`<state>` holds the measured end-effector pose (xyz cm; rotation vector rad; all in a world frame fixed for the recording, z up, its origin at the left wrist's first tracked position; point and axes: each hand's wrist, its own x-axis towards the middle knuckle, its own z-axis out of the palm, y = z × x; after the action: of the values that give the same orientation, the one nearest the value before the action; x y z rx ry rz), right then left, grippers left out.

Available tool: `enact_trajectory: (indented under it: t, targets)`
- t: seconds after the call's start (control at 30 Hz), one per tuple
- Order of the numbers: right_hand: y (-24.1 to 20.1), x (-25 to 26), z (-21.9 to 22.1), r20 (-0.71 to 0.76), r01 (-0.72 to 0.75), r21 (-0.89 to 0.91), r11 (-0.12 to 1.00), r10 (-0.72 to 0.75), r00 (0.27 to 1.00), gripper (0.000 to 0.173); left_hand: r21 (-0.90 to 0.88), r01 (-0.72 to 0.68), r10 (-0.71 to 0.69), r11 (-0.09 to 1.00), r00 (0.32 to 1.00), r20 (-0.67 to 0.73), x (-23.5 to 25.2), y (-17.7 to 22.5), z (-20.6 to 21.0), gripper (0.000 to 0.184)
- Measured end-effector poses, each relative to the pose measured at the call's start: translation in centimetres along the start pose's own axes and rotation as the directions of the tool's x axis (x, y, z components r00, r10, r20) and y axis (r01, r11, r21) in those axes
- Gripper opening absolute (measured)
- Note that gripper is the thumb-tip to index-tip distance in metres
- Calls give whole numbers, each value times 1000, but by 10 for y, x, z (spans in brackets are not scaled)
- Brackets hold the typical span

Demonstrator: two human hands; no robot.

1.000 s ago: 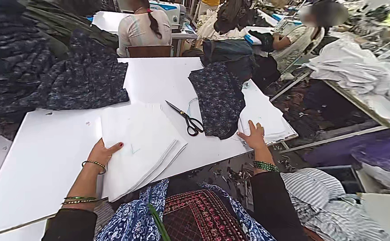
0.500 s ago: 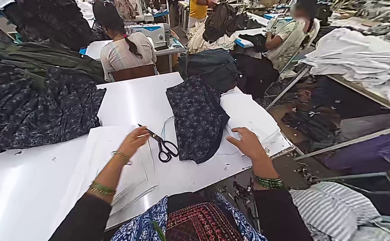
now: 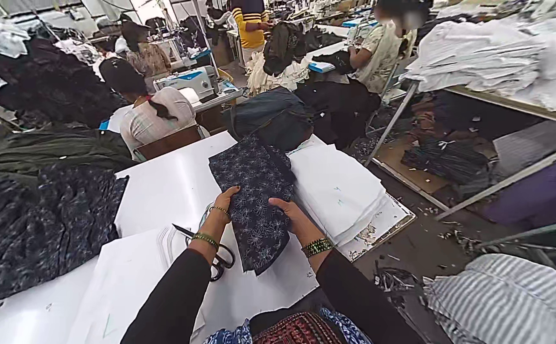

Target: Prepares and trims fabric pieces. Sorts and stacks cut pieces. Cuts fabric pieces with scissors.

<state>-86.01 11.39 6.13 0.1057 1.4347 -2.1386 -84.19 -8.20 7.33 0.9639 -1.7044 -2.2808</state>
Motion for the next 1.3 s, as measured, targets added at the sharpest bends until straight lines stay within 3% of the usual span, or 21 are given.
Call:
enact_trajectory:
  t: [0.1,0.17,0.23,0.3,0.37,0.4,0.43,0.5,0.57,0.63,0.7,0.77,0.83,0.87,0.9,1.0,1.07,1.1,1.17,1.23,1.3]
  targets:
    - [-30,-31,-1,24,172,-19,985,-171,985,23,-157,-100,112,983,991,73,-34,22,18,10]
    - [-51,-55,-14,-31,309,-61,949,-311,950,20,-152,-118,152,981,958,242,-55,33,27,16]
    - [-73,-68,-41,-40,439,-106,892,-445,895,22,-101,-166,195,981,848,492,-66,46,32,21]
    - [-94,-73,-72,-24,526,-135,840,-534,845,31,33,-283,174,959,672,720,-64,62,30,38]
    - [-103,-71,-100,-80,530,-172,830,-548,833,36,150,-413,131,898,579,805,-54,71,17,59]
    - [-101,-67,-113,-122,503,-197,842,-530,839,34,209,-438,120,875,612,781,-49,70,7,63]
    - [-94,-61,-126,-172,460,-239,855,-504,847,32,270,-398,97,877,696,712,-45,67,-3,59]
    - [-75,-57,-145,-242,351,-408,843,-471,848,22,348,-138,-46,927,881,471,-32,46,-12,47]
    - [-64,-63,-133,-273,310,-446,839,-458,846,15,355,77,-226,932,888,400,-22,10,-7,62]
    - [-53,-82,-100,-195,377,-408,832,-483,854,30,272,133,-263,953,809,526,-30,-37,4,73]
    - [-47,-107,-69,-58,442,-374,815,-496,866,36,-55,162,-95,985,784,613,-50,-61,21,66]
    - [-43,-131,-58,166,554,-346,757,-532,830,41,-403,130,112,906,844,525,-68,-62,32,61]
    - [-43,-141,-69,479,750,-313,582,-586,654,50,-571,-49,278,820,905,322,-76,-43,33,55]
    - [-46,-141,-75,575,829,-303,469,-604,552,53,-562,-153,330,813,916,228,-79,-24,37,53]
    - [-50,-145,-77,582,856,-308,416,-629,516,51,-519,-223,357,825,918,174,-80,-6,43,52]
    - [-70,-155,-71,237,780,-371,504,-761,604,48,-380,-252,372,890,883,285,-78,52,69,38]
    - [-91,-145,-75,-10,733,-381,563,-796,606,47,-258,-246,337,934,846,413,-71,88,86,30]
    - [-99,-136,-82,-100,700,-395,594,-786,611,45,-159,-267,310,951,847,433,-70,101,88,37]
    - [-108,-114,-104,-227,605,-407,685,-717,659,38,68,-372,301,926,834,462,-66,110,72,70]
    - [-101,-90,-132,-353,347,-571,743,-605,714,26,297,-503,329,811,814,479,-62,102,30,71]
    - [-84,-75,-164,-365,41,-803,594,-545,755,46,489,-507,315,710,850,423,-64,84,-29,58]
